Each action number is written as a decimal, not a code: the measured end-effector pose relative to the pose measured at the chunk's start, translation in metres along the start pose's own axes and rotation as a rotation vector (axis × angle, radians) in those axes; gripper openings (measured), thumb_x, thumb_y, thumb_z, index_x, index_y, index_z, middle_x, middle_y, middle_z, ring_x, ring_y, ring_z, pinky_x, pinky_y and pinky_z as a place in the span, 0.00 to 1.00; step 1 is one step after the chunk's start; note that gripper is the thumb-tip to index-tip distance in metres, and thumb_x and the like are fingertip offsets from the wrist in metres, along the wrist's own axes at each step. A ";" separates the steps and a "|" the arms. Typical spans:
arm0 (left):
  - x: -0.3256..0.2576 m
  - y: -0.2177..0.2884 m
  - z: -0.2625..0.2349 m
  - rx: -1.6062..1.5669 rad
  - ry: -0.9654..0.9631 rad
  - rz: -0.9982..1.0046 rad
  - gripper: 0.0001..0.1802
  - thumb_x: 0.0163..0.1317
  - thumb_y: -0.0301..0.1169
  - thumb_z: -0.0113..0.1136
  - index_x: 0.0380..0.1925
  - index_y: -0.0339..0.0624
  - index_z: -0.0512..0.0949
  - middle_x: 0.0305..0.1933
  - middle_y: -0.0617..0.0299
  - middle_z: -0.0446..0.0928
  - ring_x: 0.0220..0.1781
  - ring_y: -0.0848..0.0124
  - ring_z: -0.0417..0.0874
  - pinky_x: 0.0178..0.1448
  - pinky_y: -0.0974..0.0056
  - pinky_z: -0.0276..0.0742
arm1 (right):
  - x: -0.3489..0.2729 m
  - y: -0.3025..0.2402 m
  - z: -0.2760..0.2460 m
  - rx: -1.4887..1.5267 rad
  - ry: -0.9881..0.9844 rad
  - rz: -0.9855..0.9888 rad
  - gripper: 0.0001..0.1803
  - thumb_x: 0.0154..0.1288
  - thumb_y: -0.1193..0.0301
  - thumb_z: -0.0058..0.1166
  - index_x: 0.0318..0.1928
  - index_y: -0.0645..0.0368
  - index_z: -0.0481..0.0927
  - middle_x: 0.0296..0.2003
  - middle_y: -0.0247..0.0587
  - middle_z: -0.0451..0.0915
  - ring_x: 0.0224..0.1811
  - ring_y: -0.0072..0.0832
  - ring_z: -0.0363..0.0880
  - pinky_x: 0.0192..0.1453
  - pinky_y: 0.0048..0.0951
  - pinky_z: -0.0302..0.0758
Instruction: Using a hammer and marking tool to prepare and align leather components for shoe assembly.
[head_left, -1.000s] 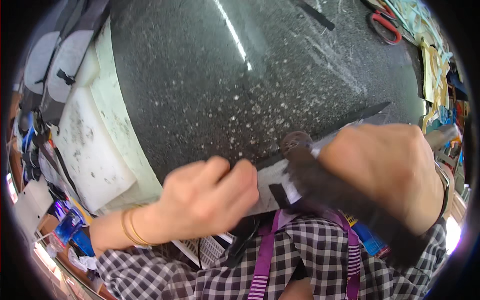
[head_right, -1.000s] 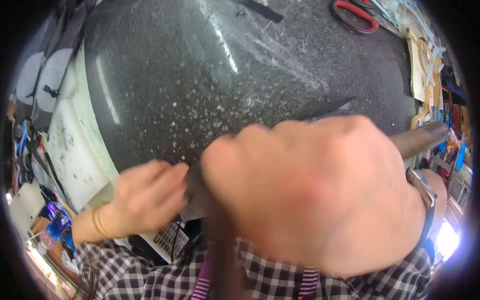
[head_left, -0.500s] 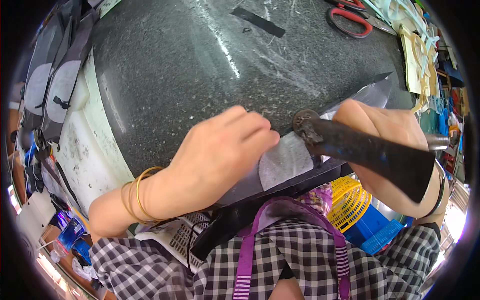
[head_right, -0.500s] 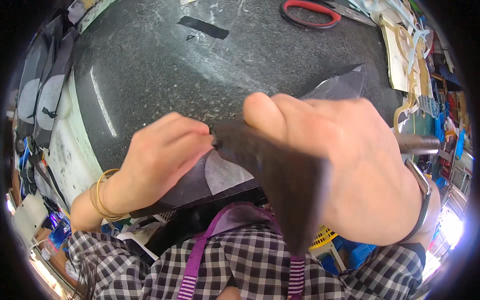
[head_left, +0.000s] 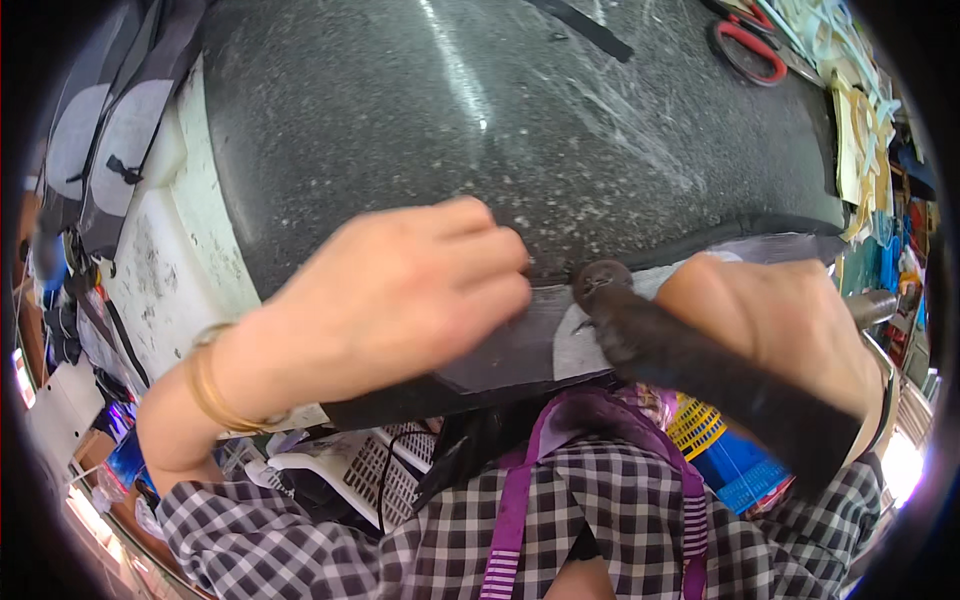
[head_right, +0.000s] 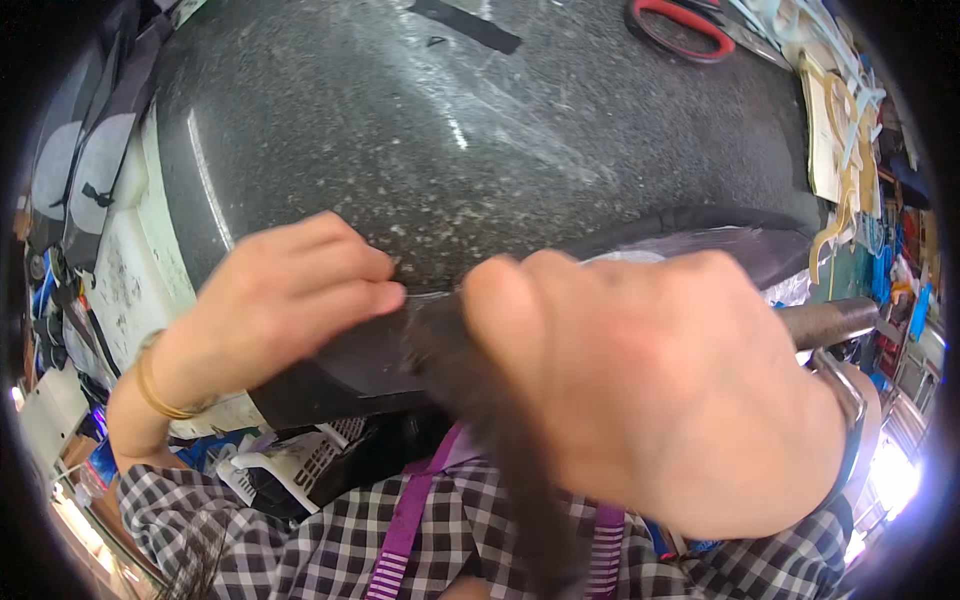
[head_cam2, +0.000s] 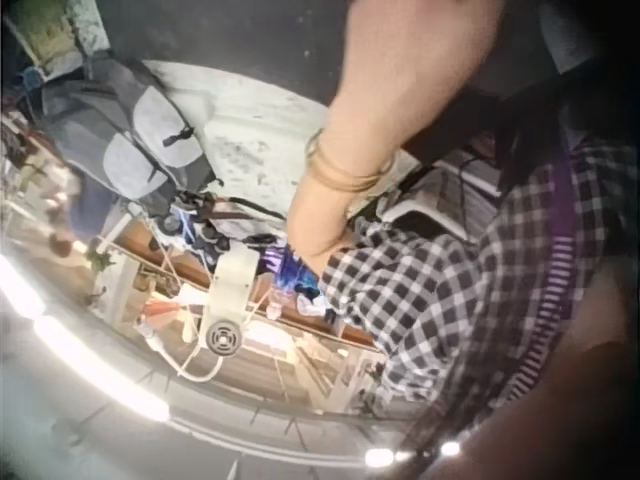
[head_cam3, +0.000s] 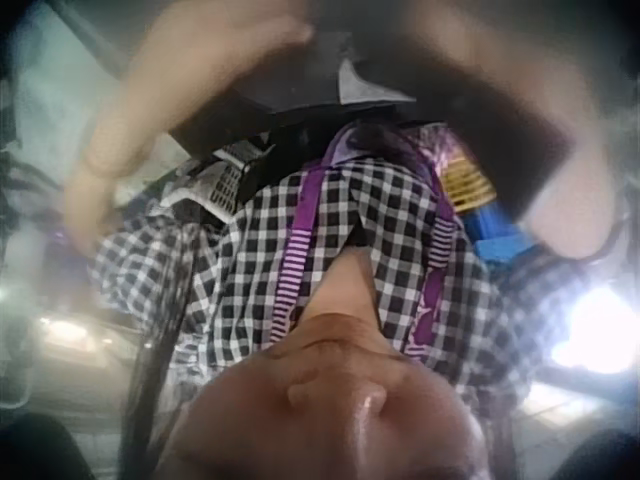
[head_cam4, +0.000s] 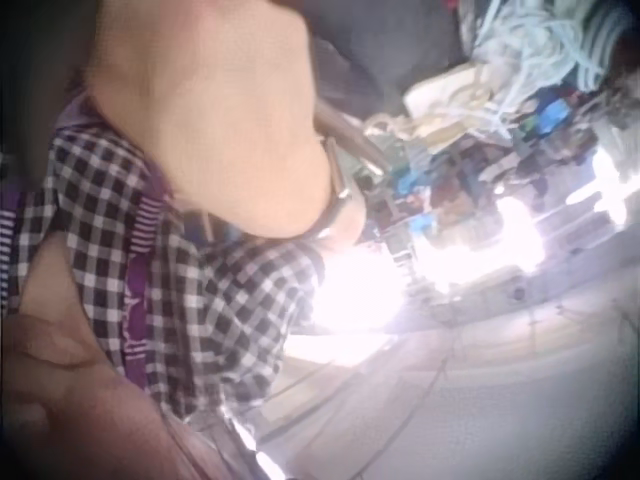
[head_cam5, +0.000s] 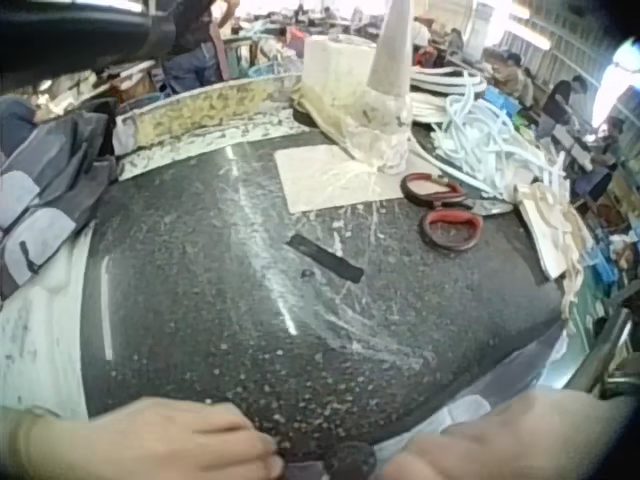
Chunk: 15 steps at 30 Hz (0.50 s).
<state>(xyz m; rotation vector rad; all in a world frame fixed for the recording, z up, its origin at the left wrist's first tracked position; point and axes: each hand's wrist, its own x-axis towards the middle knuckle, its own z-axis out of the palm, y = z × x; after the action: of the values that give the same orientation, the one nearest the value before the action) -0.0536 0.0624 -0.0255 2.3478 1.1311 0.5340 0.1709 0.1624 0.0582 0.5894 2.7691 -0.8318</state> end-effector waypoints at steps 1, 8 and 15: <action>-0.005 0.001 0.001 0.000 0.007 -0.011 0.11 0.41 0.28 0.62 0.28 0.38 0.79 0.37 0.59 0.77 0.39 0.64 0.80 0.38 0.64 0.80 | 0.002 0.003 0.000 0.096 -0.016 0.024 0.08 0.58 0.70 0.58 0.30 0.61 0.76 0.19 0.42 0.73 0.20 0.40 0.78 0.21 0.35 0.68; -0.027 -0.001 -0.005 0.261 0.183 -0.127 0.18 0.47 0.35 0.70 0.37 0.40 0.81 0.42 0.62 0.78 0.41 0.63 0.78 0.43 0.60 0.73 | 0.000 -0.029 0.022 0.070 0.103 0.027 0.09 0.56 0.69 0.60 0.31 0.60 0.74 0.22 0.42 0.72 0.22 0.40 0.77 0.24 0.36 0.68; -0.056 0.019 0.041 0.036 0.477 -0.235 0.17 0.41 0.26 0.72 0.36 0.40 0.85 0.36 0.62 0.80 0.37 0.64 0.80 0.40 0.62 0.74 | 0.001 -0.031 0.028 -0.064 0.083 -0.021 0.09 0.56 0.69 0.58 0.34 0.58 0.74 0.23 0.41 0.72 0.23 0.41 0.77 0.25 0.40 0.69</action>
<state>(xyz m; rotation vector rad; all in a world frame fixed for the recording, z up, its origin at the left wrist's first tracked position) -0.0527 -0.0033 -0.0554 2.1305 1.6108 1.0255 0.1590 0.1233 0.0499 0.5970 2.8695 -0.7364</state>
